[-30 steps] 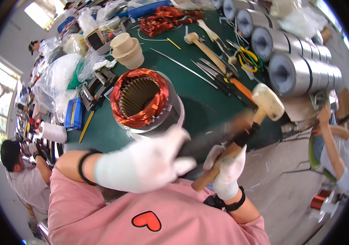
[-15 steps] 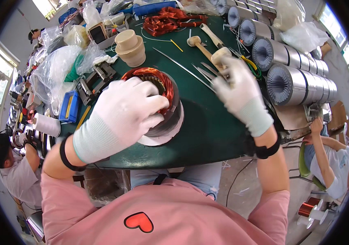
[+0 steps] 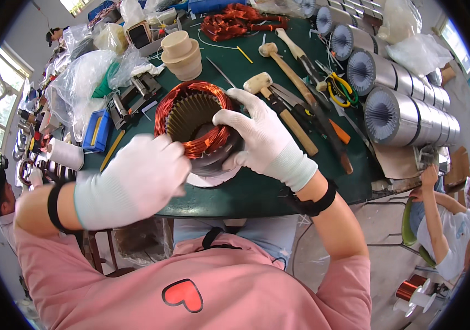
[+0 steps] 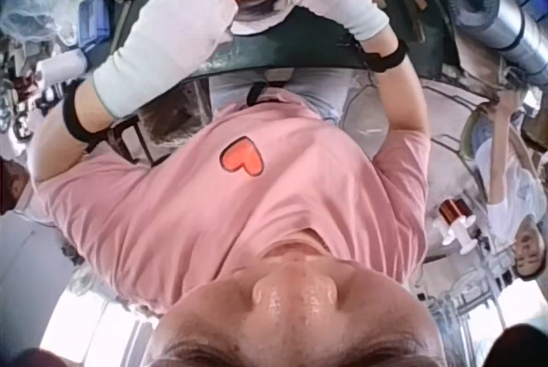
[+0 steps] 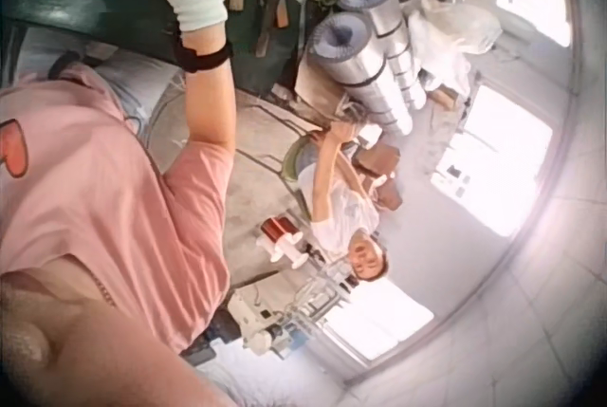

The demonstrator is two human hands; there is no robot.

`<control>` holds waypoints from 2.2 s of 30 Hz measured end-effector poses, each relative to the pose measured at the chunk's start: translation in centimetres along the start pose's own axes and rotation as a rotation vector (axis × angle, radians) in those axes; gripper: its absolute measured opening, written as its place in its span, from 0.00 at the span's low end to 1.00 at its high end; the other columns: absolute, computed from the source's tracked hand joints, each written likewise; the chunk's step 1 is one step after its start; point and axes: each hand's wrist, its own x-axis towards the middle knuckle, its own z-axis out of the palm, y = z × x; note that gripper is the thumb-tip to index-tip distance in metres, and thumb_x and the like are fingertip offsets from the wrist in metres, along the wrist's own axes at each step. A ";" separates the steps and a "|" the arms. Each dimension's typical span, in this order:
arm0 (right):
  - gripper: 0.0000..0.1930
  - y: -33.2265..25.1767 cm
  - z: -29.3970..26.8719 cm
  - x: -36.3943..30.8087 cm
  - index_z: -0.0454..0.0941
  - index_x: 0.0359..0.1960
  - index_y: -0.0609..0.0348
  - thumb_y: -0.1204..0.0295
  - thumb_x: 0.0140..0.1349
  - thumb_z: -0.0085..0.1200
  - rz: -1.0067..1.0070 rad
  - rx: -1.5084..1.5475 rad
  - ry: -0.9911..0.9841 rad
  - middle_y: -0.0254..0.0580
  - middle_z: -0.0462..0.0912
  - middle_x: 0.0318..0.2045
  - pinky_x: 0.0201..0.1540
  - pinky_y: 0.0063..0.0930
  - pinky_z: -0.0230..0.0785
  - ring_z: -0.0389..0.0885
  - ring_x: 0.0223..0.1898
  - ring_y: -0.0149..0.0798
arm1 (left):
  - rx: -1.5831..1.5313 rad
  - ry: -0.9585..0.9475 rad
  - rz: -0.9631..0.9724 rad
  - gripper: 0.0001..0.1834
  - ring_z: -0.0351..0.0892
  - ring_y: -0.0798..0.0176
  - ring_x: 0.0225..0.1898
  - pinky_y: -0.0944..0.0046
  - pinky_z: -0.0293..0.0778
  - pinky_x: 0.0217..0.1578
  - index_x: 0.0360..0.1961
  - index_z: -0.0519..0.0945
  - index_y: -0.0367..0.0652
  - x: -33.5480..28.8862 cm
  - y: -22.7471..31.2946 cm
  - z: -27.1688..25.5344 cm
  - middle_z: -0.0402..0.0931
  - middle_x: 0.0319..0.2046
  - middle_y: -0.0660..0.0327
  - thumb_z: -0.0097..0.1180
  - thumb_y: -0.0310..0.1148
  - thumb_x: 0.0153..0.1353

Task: Finishing the assembly of an electric motor stator by inserting insulation wedges, seating them with a mallet, and tying components with thread.

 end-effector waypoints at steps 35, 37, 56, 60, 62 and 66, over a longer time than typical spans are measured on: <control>0.35 -6.5 7.4 1.5 0.79 0.50 0.53 0.64 0.34 0.74 -0.182 -0.355 0.173 0.37 0.72 0.44 0.64 0.56 0.60 0.71 0.51 0.45 | -0.162 0.941 -0.681 0.11 0.79 0.54 0.35 0.59 0.75 0.38 0.34 0.81 0.41 -1.8 -1.0 8.6 0.80 0.33 0.59 0.64 0.19 0.49; 0.34 -6.9 7.6 1.4 0.79 0.50 0.53 0.64 0.34 0.74 -0.169 -0.352 0.186 0.37 0.72 0.43 0.64 0.55 0.60 0.71 0.51 0.45 | -0.252 0.933 -0.674 0.10 0.79 0.53 0.35 0.58 0.75 0.37 0.35 0.80 0.40 -2.0 -2.4 8.9 0.79 0.33 0.57 0.62 0.20 0.50; 0.11 3.7 -2.1 -2.0 0.79 0.44 0.61 0.77 0.59 0.54 0.372 -0.330 -0.118 0.49 0.79 0.47 0.55 0.44 0.70 0.77 0.49 0.54 | -1.008 1.166 -1.026 0.03 0.74 0.66 0.43 0.68 0.68 0.49 0.31 0.74 0.36 -17.9 -6.8 16.6 0.78 0.40 0.59 0.55 0.19 0.59; 0.13 7.8 0.3 -1.6 0.80 0.47 0.58 0.76 0.59 0.54 0.183 -0.377 -0.206 0.50 0.79 0.50 0.55 0.46 0.70 0.77 0.52 0.54 | -0.842 0.886 -1.179 0.12 0.79 0.65 0.44 0.65 0.72 0.50 0.48 0.80 0.34 -9.8 -7.4 14.2 0.81 0.40 0.58 0.47 0.26 0.72; 0.13 8.8 -0.1 -0.9 0.81 0.47 0.58 0.76 0.60 0.54 0.209 -0.524 -0.170 0.49 0.80 0.48 0.53 0.45 0.71 0.79 0.50 0.53 | -1.015 0.836 -1.068 0.12 0.80 0.64 0.43 0.65 0.73 0.49 0.51 0.79 0.34 -8.0 -8.4 13.6 0.82 0.41 0.56 0.49 0.28 0.72; 0.10 7.6 -1.0 -0.1 0.80 0.43 0.59 0.77 0.61 0.53 0.208 -0.347 -0.079 0.48 0.82 0.39 0.48 0.44 0.73 0.81 0.42 0.54 | -0.695 0.628 -0.534 0.17 0.82 0.58 0.43 0.61 0.76 0.50 0.53 0.79 0.36 -0.8 -9.2 5.7 0.82 0.44 0.54 0.60 0.30 0.63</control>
